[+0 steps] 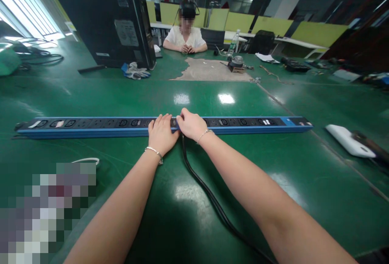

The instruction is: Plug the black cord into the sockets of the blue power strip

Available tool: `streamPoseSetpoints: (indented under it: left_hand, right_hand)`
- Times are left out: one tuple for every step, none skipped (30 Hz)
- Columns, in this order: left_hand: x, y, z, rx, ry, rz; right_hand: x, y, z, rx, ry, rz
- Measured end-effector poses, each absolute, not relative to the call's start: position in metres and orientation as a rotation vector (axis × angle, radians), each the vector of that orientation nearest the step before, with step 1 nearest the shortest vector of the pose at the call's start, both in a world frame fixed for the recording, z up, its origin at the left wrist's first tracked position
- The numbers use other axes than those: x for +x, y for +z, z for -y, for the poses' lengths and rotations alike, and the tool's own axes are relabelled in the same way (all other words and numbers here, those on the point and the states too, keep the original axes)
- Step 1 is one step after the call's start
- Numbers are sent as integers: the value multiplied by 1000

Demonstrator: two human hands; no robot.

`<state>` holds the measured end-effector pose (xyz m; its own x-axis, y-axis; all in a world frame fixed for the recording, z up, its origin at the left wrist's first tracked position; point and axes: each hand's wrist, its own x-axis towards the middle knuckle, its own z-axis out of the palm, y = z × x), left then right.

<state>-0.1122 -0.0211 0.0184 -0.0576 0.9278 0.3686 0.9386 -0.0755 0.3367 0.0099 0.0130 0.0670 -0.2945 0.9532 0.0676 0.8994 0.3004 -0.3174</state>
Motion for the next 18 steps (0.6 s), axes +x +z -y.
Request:
streamPoseSetpoints:
  left_hand:
    - [-110,22,22,-2144,-857,2111]
    - [-107,26,23,-2128,-913,2102]
    - [-103,31,23,-2103,-960,2094]
    - [-99,36,24,-2086,-983,2094]
    - [-94,41,24,-2084,-971,2113]
    - [-90,46,23,-2094,-927,2154]
    - [-85,51,22,-2110,-858,2212]
    - [-81,55,20,-2122,-774,2272]
    - [-77,60,18,-2122,-686,2321]
    - [-73,63,15,-2108,-604,2351]
    - [-71,66,12,-2089,-538,2354]
    - [-69,68,9,-2079,-484,2338]
    - [-68,70,7,-2079,-438,2316]
    - [-67,70,5,-2086,-400,2299]
    - [-66,70,3,-2097,-369,2291]
    - [-66,70,2,-2110,-339,2288]
    - [-65,70,2,-2125,-310,2286]
    - [-65,70,3,-2139,-285,2280]
  right_hand:
    - [19,65,-10,-1671,338,2311]
    - [29,63,-7,-1665,332,2285]
    - [40,59,-4,-1689,286,2240]
    - [51,55,0,-1720,216,2189]
    - [62,50,3,-1743,132,2133]
    - [72,44,5,-1735,55,2100]
    - [81,37,7,-1720,-11,2078]
    - [88,31,9,-1695,-63,2064]
    - [93,25,9,-1667,-99,2057]
    - [97,19,10,-1641,-123,2053]
    - [99,14,10,-1617,-136,2052]
    - [99,10,10,-1591,-143,2063]
    - [98,8,11,-1565,-146,2087]
    - [96,6,12,-1542,-148,2120]
    - [94,6,13,-1523,-150,2156]
    - [92,5,13,-1511,-152,2191]
    - [90,6,14,-1504,-152,2223]
    - [89,6,14,-1505,-153,2243]
